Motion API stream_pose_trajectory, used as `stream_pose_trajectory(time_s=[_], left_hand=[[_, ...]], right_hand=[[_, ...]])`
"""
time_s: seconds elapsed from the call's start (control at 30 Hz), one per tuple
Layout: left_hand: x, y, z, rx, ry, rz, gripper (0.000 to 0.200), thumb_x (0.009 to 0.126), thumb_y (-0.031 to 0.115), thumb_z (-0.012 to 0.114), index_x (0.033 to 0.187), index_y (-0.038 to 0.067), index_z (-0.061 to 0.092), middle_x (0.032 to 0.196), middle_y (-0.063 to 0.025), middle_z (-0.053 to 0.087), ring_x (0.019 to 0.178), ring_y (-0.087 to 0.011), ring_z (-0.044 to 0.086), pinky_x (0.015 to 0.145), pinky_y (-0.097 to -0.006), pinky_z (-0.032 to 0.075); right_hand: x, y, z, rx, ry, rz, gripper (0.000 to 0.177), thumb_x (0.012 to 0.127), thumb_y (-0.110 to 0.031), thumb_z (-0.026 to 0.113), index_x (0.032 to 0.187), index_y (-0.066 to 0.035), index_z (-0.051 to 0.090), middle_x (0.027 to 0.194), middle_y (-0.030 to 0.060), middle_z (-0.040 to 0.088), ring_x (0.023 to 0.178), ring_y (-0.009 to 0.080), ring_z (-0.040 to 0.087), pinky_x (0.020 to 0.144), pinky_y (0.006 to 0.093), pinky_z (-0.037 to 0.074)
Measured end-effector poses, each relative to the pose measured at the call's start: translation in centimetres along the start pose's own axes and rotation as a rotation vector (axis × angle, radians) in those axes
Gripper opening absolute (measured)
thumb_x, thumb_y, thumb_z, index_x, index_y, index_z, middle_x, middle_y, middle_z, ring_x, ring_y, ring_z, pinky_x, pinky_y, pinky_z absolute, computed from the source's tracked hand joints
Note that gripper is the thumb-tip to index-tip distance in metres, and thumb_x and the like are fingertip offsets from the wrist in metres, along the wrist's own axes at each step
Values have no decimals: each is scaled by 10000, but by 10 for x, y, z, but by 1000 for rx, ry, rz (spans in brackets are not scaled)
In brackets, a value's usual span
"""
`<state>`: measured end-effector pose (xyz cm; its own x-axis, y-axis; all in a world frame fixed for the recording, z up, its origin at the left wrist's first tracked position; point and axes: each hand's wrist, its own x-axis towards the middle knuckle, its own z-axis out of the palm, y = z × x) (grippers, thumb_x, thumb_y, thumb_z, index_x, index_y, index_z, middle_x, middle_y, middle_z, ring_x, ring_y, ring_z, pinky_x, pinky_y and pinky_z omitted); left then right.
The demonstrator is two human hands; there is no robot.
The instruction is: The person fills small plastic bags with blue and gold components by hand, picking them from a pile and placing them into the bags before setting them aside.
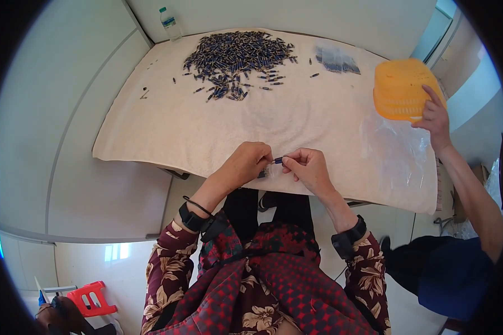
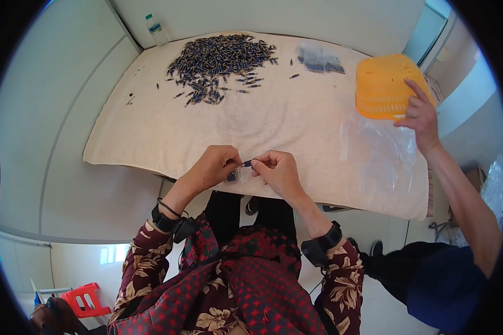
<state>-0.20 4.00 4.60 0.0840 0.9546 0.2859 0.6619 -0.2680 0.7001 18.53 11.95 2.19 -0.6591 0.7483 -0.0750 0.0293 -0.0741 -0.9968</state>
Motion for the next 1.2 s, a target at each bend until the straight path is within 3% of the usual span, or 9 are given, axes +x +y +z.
stream_pose_trajectory(time_s=[0.13,0.37,0.53,0.63,1.2], left_hand=[[-1,0,-2,-5,-11,-16,53,736,-47,622,772,-16,598,696,-130,593,619,-237,592,562,-307,451],[-5,-3,-4,-30,11,-11,49,742,-48,622,773,-22,596,695,-124,594,605,-217,587,556,-296,450],[-5,-2,-5,-60,7,-34,45,748,-45,625,771,-20,595,690,-118,587,596,-209,580,550,-290,447],[-3,3,-7,-36,0,-19,45,749,-42,627,768,-17,594,691,-117,584,600,-215,578,551,-293,446],[8,-1,-5,13,-56,88,50,728,-25,617,741,2,577,765,-141,584,722,-320,584,618,-366,464]], right_hand=[[2,-4,3,-42,18,40,92,862,-74,657,862,15,635,763,53,666,653,81,637,465,179,438],[6,10,0,-192,67,-68,88,862,-71,650,849,15,639,754,49,666,640,74,633,460,179,432],[4,1,6,-126,51,-56,91,861,-72,651,853,17,638,749,53,668,635,68,624,460,180,429],[2,-11,12,-51,45,12,92,836,-32,657,841,60,654,753,93,677,636,111,649,572,219,514],[11,7,15,-135,9,-68,81,820,-43,671,824,32,701,650,29,645,539,48,547,484,212,435]])
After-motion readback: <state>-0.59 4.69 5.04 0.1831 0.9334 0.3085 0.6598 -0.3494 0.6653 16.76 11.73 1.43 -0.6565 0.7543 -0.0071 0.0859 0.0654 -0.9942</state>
